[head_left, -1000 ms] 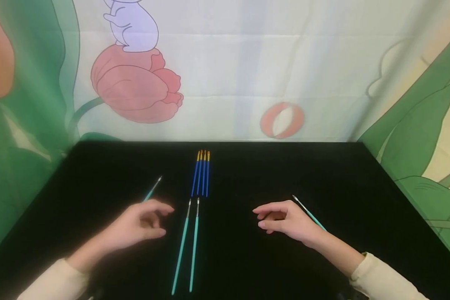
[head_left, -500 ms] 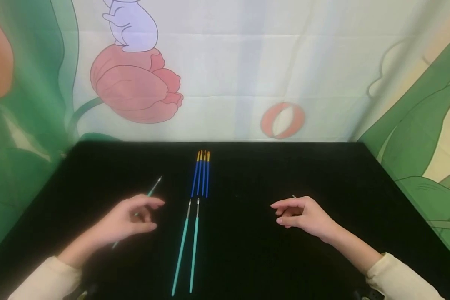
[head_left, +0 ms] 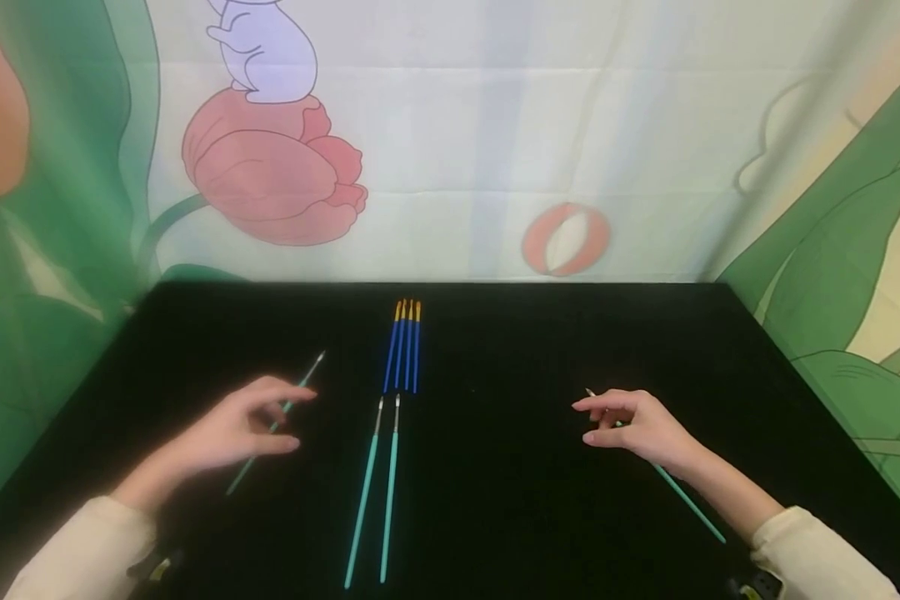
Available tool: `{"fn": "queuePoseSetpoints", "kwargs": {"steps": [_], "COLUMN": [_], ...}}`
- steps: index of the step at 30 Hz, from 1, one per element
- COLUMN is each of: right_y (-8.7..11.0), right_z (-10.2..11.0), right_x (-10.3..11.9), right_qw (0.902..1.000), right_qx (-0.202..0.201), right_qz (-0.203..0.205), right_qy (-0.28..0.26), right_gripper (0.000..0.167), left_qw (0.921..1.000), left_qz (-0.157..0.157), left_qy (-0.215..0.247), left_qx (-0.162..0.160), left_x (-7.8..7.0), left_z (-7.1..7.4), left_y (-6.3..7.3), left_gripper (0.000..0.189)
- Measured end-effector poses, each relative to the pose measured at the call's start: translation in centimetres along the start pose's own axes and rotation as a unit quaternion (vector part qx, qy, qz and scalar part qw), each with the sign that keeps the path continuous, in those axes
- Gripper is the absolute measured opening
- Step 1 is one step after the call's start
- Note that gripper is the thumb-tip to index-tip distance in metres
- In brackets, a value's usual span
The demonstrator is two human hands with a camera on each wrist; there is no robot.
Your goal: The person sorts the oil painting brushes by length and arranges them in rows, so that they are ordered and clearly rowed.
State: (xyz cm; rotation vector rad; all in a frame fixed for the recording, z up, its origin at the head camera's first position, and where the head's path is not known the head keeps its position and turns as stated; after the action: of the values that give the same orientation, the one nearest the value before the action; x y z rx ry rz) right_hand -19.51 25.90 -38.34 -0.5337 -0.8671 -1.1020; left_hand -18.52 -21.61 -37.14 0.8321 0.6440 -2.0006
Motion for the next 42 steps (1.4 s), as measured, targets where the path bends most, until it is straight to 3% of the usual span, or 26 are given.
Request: {"fn": "queuePoseSetpoints", "kwargs": {"steps": [10, 19, 32, 42], "right_y": [0.7, 1.0, 1.6, 1.6], "right_z": [1.5, 2.6, 3.7, 3.9], "right_x": [-2.0, -3.9, -4.7, -4.8], "right_qw": [0.9971, 0.9961, 0.9909, 0.9883], "right_qx": [0.005, 0.048, 0.097, 0.109], "right_qz": [-0.011, -0.029, -0.028, -0.048], "right_qy": [0.075, 0.068, 0.089, 0.094], "right_gripper": [0.051, 0.061, 0.067, 0.071], "left_qw": [0.9986, 0.9925, 0.9825, 0.9733], "left_qz": [0.039, 0.092, 0.142, 0.156], "left_qy": [0.023, -0.032, -0.06, -0.112], "left_qx": [0.029, 0.073, 0.103, 0.125], "left_x": [2.1, 3.9, 5.3, 5.0], "left_z": [1.1, 1.6, 1.8, 1.6], "left_y": [-0.8, -1.3, -2.1, -2.9], "left_gripper": [0.067, 0.075, 0.078, 0.079]}}
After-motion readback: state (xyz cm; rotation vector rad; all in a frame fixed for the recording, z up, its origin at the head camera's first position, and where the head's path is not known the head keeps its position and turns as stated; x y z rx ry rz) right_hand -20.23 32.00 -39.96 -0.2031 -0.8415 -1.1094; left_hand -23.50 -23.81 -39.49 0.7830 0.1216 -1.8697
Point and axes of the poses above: each hand's wrist, its own y-axis away from the middle knuckle, its own z-axis out of the back of the hand, x = y × z, the point moved 2 cm from there along -y, towards the middle knuckle, and after that the axes turned 1 degree about -z, right-handed, at the moved point
